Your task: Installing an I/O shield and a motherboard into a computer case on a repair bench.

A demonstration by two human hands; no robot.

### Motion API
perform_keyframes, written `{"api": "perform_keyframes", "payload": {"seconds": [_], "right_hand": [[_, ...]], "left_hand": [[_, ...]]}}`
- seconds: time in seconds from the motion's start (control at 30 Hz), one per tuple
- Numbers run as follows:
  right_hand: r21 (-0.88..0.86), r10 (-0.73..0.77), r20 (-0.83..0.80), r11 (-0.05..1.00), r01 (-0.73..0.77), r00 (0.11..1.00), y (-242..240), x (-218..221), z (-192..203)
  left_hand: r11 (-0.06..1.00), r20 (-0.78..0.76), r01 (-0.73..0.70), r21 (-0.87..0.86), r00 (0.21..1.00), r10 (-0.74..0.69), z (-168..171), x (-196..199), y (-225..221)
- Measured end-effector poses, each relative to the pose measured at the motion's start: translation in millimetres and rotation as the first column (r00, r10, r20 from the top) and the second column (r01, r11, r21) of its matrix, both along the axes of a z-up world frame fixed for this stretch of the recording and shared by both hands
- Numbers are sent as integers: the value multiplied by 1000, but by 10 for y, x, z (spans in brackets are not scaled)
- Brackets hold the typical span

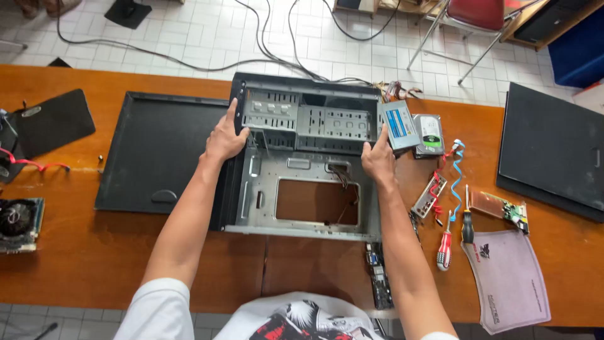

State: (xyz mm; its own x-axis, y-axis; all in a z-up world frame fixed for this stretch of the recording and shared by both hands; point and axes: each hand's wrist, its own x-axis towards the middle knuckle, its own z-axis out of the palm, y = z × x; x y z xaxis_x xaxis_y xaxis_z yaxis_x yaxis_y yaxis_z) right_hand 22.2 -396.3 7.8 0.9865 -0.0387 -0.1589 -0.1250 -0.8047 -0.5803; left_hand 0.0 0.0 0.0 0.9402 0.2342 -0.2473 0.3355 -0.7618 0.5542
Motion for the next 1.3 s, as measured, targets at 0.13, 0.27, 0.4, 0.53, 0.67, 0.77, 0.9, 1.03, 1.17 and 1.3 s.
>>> {"api": "perform_keyframes", "payload": {"seconds": [0.13, 0.27, 0.4, 0.53, 0.67, 0.77, 0.9, 1.03, 1.17, 1.3], "right_hand": [[-48, -61, -50, 997, 58, 997, -86, 140, -268], [-75, -104, -69, 992, 98, 992, -223, 228, -609], [-74, -123, -43, 990, 120, 991, -216, 340, -684], [-87, -112, -18, 990, 110, 994, -201, 337, -681], [-153, -142, -17, 979, 138, 990, -232, 316, -765], [-199, -168, -21, 967, 160, 986, -110, 314, -552], [-248, -180, -35, 954, 166, 983, -72, 299, -504], [-288, -187, -33, 942, 170, 982, -80, 327, -574], [-247, -161, 7, 956, 158, 987, -98, 308, -565], [-238, -142, 72, 959, 156, 987, -129, 340, -658]], "left_hand": [[1000, -14, -17, 3, 1000, 17, 109, -29, -42], [998, -15, -64, -19, 998, 64, 155, -80, -91], [993, 107, -107, -58, 988, 113, 184, -87, -110], [991, 123, -127, 44, 985, 120, -116, 1, 14], [994, 139, -98, 57, 986, 89, -252, 0, 45], [993, 160, -102, 59, 983, 92, -227, 61, 37], [993, 212, -107, 39, 972, 97, -384, 90, 78], [992, 203, -126, -13, 971, 126, -434, 97, 122], [990, 251, -134, 38, 960, 121, -423, 100, 81], [994, 317, -98, 54, 945, 76, -430, 102, 98]]}}
